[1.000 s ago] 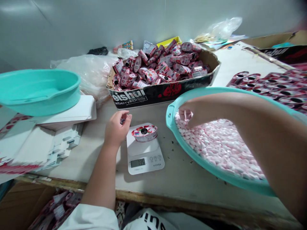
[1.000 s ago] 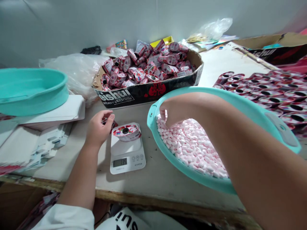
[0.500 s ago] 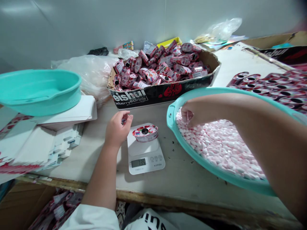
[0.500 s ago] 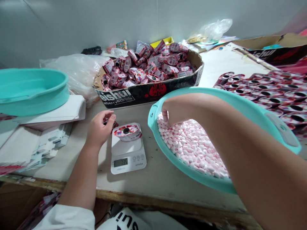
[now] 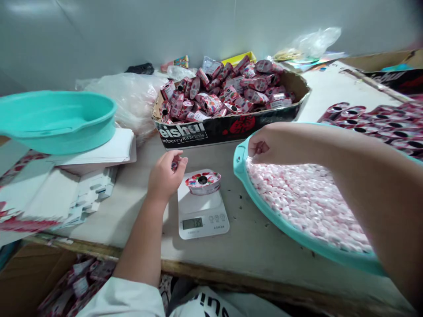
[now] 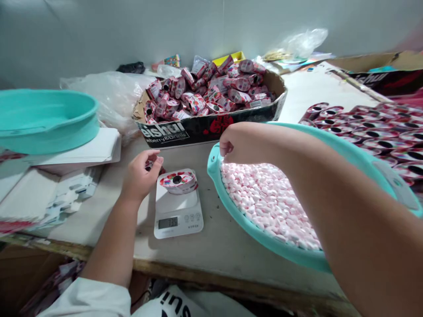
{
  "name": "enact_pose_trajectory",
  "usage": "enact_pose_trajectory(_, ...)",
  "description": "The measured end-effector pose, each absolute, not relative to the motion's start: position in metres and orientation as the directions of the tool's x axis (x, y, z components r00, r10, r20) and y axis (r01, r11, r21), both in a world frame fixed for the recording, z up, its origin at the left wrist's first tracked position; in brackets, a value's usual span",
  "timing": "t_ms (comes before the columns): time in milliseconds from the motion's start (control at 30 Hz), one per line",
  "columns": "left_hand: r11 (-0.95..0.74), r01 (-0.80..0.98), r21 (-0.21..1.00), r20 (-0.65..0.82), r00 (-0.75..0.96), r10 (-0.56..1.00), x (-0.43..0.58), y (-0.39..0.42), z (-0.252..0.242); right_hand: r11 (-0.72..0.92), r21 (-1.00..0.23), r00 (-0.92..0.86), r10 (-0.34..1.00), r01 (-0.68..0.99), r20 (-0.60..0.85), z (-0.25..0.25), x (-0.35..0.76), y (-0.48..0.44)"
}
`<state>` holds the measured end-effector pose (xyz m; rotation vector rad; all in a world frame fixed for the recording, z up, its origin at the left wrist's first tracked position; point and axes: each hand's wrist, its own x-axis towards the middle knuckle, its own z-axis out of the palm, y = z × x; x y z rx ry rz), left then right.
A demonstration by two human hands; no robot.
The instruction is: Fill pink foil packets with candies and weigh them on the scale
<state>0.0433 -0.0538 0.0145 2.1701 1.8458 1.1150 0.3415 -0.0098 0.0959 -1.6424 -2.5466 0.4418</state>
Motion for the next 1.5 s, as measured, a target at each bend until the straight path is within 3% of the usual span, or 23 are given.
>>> enact_pose_trajectory(67, -0.271, 0.825, 0.497, 0.463, 0.012, 0.886, 0.044, -0.054, 0.015, 0.392, -0.29, -0.432, 0.898, 0.873, -0.087, 0.1, 0.334, -0.011)
enact_pose_trajectory(167, -0.279, 0.821, 0.498, 0.462, 0.022, 0.887, 0.045, -0.054, 0.014, 0.474, -0.386, -0.479, 0.873, 0.792, 0.09, 0.099, 0.317, -0.017)
enact_pose_trajectory(333, -0.286, 0.823, 0.491, 0.454, 0.038, 0.89, 0.046, -0.055, 0.014, 0.704, -0.473, -0.664, 0.691, 0.529, 0.286, 0.074, 0.284, -0.028)
enact_pose_trajectory(500, -0.293, 0.825, 0.483, 0.467, 0.04, 0.883, 0.046, -0.056, 0.015, 0.795, -0.44, -0.766, 0.569, 0.418, 0.301, 0.061, 0.264, -0.038)
enact_pose_trajectory(1167, -0.302, 0.82, 0.487, 0.457, 0.055, 0.888, 0.046, -0.054, 0.014, 0.752, -0.407, -0.8, 0.595, 0.518, 0.081, 0.065, 0.256, -0.048)
enact_pose_trajectory(1300, -0.274, 0.828, 0.489, 0.479, 0.007, 0.878, 0.043, -0.053, 0.013, 0.773, -0.33, -0.788, 0.604, 0.542, 0.121, 0.075, 0.265, -0.046)
enact_pose_trajectory(1500, -0.251, 0.823, 0.509, 0.49, -0.037, 0.871, 0.042, -0.052, 0.013, 0.636, -0.277, -0.582, 0.771, 0.72, 0.257, 0.091, 0.302, -0.022)
